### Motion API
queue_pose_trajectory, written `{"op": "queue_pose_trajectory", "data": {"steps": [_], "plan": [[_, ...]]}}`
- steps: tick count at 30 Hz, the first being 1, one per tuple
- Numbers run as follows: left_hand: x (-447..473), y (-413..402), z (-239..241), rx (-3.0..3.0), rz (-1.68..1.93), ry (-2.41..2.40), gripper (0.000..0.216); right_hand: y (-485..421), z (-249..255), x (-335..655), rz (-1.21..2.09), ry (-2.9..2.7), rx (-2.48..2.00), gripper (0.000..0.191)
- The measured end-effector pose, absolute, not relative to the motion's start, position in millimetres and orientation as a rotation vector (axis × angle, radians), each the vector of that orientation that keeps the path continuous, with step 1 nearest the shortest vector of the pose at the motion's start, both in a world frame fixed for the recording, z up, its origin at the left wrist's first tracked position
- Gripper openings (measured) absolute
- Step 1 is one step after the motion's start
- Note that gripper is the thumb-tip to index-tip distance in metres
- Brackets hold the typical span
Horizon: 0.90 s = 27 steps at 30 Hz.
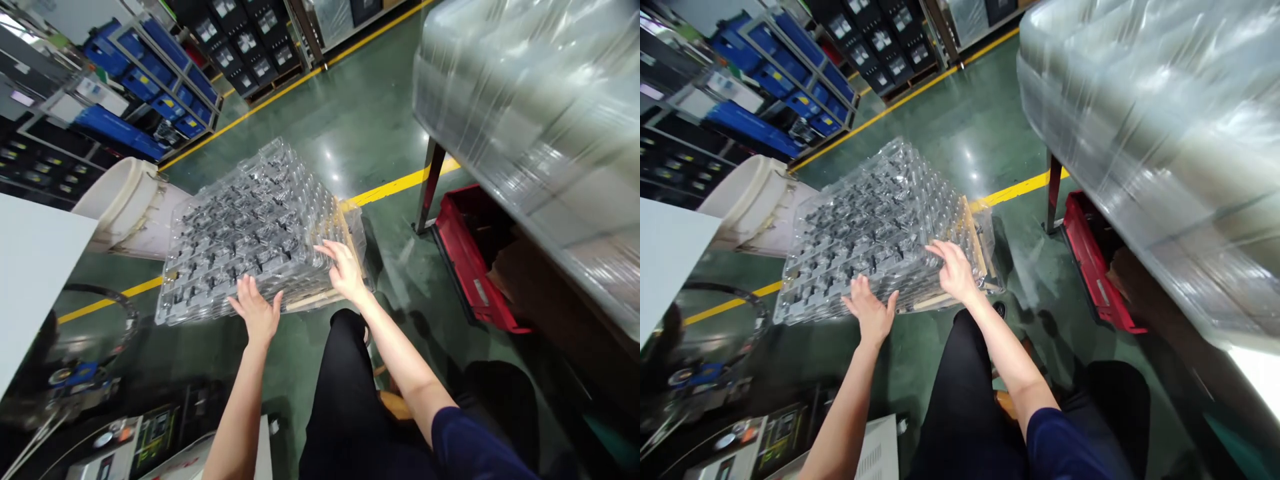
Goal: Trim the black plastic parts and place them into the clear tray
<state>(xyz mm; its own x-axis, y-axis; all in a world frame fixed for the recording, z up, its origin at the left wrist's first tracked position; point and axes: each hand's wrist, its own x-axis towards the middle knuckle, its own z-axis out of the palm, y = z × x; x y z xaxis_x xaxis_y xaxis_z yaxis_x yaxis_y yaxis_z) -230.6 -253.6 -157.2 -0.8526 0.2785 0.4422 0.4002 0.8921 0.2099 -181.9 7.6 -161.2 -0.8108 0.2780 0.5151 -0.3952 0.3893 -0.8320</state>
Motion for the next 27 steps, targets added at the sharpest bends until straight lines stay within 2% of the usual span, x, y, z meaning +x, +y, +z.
{"op": "queue_pose_trajectory", "data": {"steps": [4,6,8,10,12,14,20,23,27], "plan": [[-231.4,-256.1,-159.5,-0.514,-0.387,-2.626,0.092,47.1,-236.4,-198.7,1.782,-2.041,-0.576,0.059],[-230.6,-259.9,-160.0,-0.527,-0.341,-2.625,0.088,60.4,-278.6,-205.5,1.808,-2.164,-0.943,0.047],[-228.9,-263.2,-157.7,-0.538,-0.306,-2.631,0.085,64.5,-306.9,-208.7,1.783,-2.271,-1.106,0.037],[-226.3,-264.0,-150.7,-0.551,-0.307,-2.625,0.084,62.6,-310.7,-207.0,1.749,-2.342,-1.139,0.028],[-222.3,-262.6,-139.5,-0.568,-0.342,-2.618,0.084,59.8,-286.5,-200.4,1.678,-2.375,-1.155,0.025],[-218.5,-262.1,-127.8,-0.584,-0.403,-2.636,0.085,58.4,-240.6,-190.5,1.589,-2.361,-1.156,0.026],[-237.1,-267.3,-97.9,-0.653,-0.733,-2.718,0.092,68.9,-91.6,-151.6,1.021,-2.5,-0.537,0.035],[-255.6,-252.5,-70.6,-0.809,-0.893,-2.802,0.094,87.7,-65.9,-109.2,0.872,-2.626,-0.844,0.027],[-280.9,-239.0,-57.5,-1.005,-0.975,-2.862,0.097,109.4,-82.2,-24.8,0.548,-2.51,-1.634,0.012]]}}
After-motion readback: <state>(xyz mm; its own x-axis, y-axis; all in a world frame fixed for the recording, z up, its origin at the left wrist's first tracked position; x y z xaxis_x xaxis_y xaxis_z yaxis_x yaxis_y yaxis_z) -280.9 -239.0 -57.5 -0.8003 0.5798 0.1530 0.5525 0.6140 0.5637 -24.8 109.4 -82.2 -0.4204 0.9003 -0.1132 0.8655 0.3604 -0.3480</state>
